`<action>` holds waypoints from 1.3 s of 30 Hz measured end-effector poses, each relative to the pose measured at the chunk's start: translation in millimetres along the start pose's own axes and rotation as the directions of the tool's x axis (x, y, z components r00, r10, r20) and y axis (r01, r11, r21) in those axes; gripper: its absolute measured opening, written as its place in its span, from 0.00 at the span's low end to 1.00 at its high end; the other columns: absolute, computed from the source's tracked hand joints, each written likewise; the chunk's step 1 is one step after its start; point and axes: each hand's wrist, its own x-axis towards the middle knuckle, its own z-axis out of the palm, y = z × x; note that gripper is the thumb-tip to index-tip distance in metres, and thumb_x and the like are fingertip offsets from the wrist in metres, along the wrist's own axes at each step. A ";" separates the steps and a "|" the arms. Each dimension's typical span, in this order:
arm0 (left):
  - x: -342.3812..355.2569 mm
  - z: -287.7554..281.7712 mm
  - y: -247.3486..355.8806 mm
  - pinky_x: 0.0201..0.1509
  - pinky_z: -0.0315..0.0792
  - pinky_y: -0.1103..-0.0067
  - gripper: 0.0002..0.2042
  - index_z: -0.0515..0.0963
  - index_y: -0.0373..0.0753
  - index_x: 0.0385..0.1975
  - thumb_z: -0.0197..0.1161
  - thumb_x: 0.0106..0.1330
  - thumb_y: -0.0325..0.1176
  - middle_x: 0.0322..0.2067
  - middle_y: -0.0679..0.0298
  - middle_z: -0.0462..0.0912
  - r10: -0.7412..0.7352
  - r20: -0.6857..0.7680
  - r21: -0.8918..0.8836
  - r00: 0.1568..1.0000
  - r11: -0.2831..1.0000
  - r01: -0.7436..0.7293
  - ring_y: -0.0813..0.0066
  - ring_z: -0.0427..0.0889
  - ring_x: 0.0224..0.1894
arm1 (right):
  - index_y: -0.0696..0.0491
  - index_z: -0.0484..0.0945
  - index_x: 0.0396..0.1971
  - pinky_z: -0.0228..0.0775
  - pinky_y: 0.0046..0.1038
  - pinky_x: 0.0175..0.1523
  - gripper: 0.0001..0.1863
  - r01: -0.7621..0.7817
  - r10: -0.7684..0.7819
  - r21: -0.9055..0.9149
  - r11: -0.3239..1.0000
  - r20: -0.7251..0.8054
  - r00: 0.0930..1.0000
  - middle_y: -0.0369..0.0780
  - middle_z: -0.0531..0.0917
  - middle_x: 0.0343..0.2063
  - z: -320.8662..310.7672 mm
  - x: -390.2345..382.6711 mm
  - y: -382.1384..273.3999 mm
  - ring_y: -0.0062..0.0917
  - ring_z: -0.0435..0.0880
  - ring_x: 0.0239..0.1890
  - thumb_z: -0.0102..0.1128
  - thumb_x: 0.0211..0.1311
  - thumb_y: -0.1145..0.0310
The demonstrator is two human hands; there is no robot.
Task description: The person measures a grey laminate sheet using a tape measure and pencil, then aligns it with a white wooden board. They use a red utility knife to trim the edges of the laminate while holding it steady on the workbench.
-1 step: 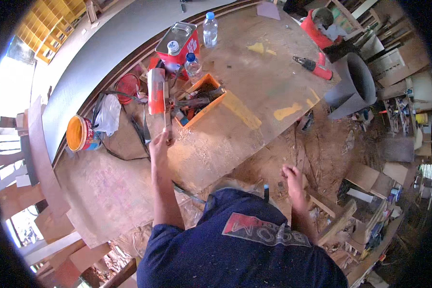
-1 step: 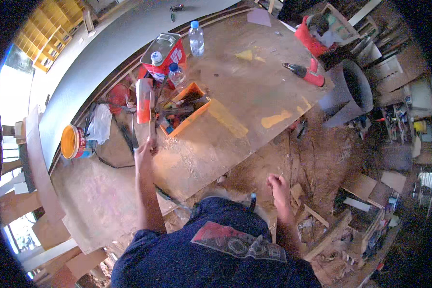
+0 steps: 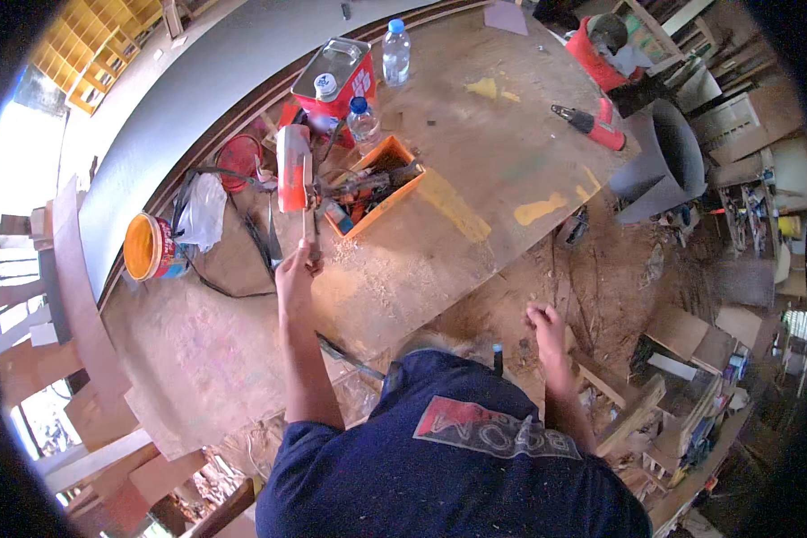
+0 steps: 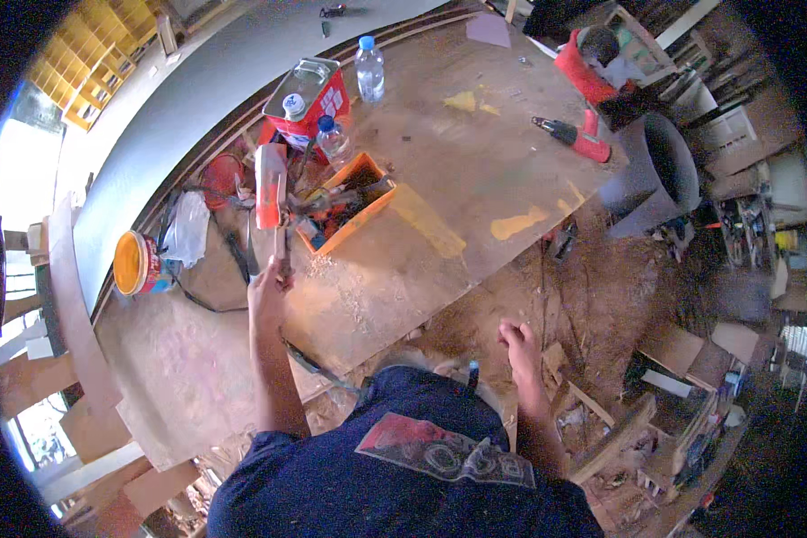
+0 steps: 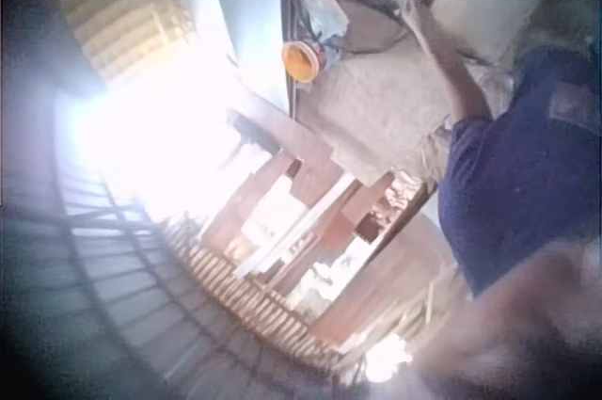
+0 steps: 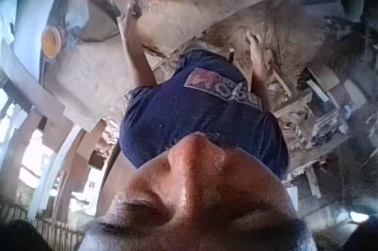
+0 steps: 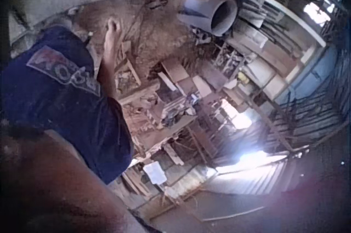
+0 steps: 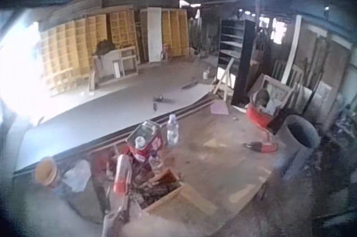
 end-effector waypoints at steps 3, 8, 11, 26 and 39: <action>-7.2 -13.1 13.2 0.41 0.76 0.76 0.16 0.83 0.34 0.44 0.60 0.78 0.44 0.35 0.63 0.86 -0.040 0.061 -0.092 0.997 0.995 0.046 0.77 0.81 0.33 | 0.58 0.82 0.46 0.78 0.23 0.44 0.10 -0.003 0.010 -0.044 0.999 0.161 0.987 0.37 0.86 0.35 23.2 28.2 -23.2 0.22 0.85 0.36 0.65 0.70 0.70; -18.0 8.0 13.3 0.43 0.75 0.78 0.15 0.82 0.35 0.42 0.62 0.77 0.43 0.33 0.63 0.85 0.002 0.097 0.048 0.995 0.999 -0.007 0.78 0.81 0.32 | 0.59 0.81 0.45 0.78 0.23 0.42 0.09 0.036 -0.024 -0.052 0.998 0.208 0.978 0.37 0.86 0.33 31.8 46.3 -32.7 0.20 0.84 0.34 0.64 0.70 0.71; -16.0 4.6 -13.1 0.45 0.76 0.77 0.17 0.81 0.34 0.44 0.66 0.74 0.44 0.35 0.62 0.85 -0.047 0.103 0.174 0.994 0.984 0.028 0.76 0.82 0.36 | 0.59 0.80 0.46 0.78 0.24 0.41 0.09 0.068 -0.050 -0.078 0.995 0.221 0.974 0.37 0.86 0.33 17.1 48.6 -31.6 0.20 0.84 0.33 0.64 0.70 0.71; -83.8 296.1 23.1 0.63 0.72 0.65 0.15 0.79 0.33 0.50 0.67 0.64 0.27 0.55 0.50 0.79 0.760 0.506 0.454 0.408 0.168 -0.875 0.52 0.77 0.59 | 0.59 0.81 0.50 0.81 0.26 0.45 0.13 0.170 -0.171 0.118 0.978 0.002 0.985 0.37 0.85 0.36 -150.6 13.9 41.6 0.20 0.86 0.40 0.66 0.71 0.69; -394.1 579.9 -203.8 0.50 0.79 0.74 0.11 0.85 0.35 0.43 0.72 0.65 0.33 0.39 0.55 0.89 -0.177 0.984 0.079 -0.014 0.512 -0.855 0.69 0.88 0.42 | 0.54 0.82 0.55 0.77 0.31 0.52 0.22 0.395 -0.361 0.002 0.919 -0.403 0.841 0.42 0.87 0.42 -412.1 -74.5 7.2 0.25 0.85 0.45 0.72 0.64 0.61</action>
